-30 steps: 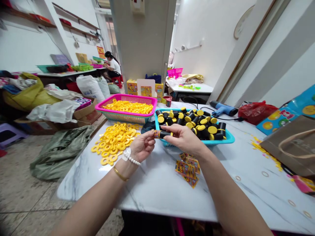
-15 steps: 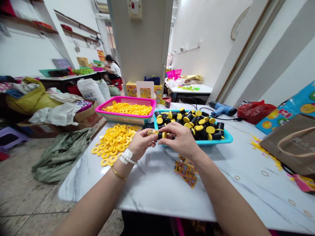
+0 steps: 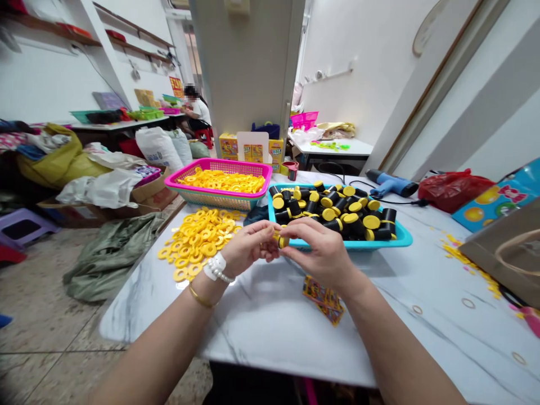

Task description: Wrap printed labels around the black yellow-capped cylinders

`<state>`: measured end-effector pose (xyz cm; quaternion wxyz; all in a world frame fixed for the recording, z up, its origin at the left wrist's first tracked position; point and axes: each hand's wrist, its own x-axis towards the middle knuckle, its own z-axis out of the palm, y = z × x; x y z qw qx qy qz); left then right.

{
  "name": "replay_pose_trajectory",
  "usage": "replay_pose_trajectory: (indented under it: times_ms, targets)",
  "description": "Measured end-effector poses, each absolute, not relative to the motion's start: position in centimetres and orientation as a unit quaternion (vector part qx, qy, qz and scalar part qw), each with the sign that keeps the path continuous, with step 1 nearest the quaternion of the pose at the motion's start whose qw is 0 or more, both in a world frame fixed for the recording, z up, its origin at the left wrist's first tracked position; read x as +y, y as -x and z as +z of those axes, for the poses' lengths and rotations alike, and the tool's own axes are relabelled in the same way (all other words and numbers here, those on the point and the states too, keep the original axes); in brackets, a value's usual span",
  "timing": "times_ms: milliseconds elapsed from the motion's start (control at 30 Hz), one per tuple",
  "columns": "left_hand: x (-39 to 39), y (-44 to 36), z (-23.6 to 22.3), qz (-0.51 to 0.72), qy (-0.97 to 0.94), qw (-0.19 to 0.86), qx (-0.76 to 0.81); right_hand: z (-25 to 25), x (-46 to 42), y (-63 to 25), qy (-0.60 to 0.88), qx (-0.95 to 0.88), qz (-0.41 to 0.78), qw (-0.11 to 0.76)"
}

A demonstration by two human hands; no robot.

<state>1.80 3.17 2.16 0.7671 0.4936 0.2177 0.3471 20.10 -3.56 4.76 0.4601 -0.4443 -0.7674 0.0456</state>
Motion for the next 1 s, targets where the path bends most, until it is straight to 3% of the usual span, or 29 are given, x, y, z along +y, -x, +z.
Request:
replay_pose_trajectory:
  times_ms: [167,267,367,500,633,733,1000]
  targets:
    - [3.0,-1.4,2.8,0.426,-0.577,0.661,0.220,3.9,-3.3,-19.7,0.454,-0.721,0.055,0.520]
    - [2.1,-1.4,3.5,0.465,-0.655,0.552,0.225,3.3,-3.1,-18.9,0.484,-0.624,0.190,0.583]
    - [2.0,-1.5,3.5,0.487,-0.669,0.489,0.276,2.9,-2.6,-18.3,0.502,-0.533,0.335,0.593]
    - [2.8,-2.0,2.4,0.492,-0.614,0.531,0.316,2.8,-2.0,-18.5,0.486,-0.530,0.386,0.578]
    - [2.9,-2.4,2.0,0.485,-0.592,0.586,0.266,2.7,-2.6,-18.4,0.469,-0.574,0.343,0.577]
    - [2.4,-2.4,2.0,0.493,-0.602,0.575,0.252,2.8,-3.1,-18.0,0.484,-0.545,0.342,0.593]
    - [1.5,-1.7,3.2,0.511,-0.657,0.500,0.238,3.4,-2.4,-18.1,0.476,-0.427,0.483,0.598]
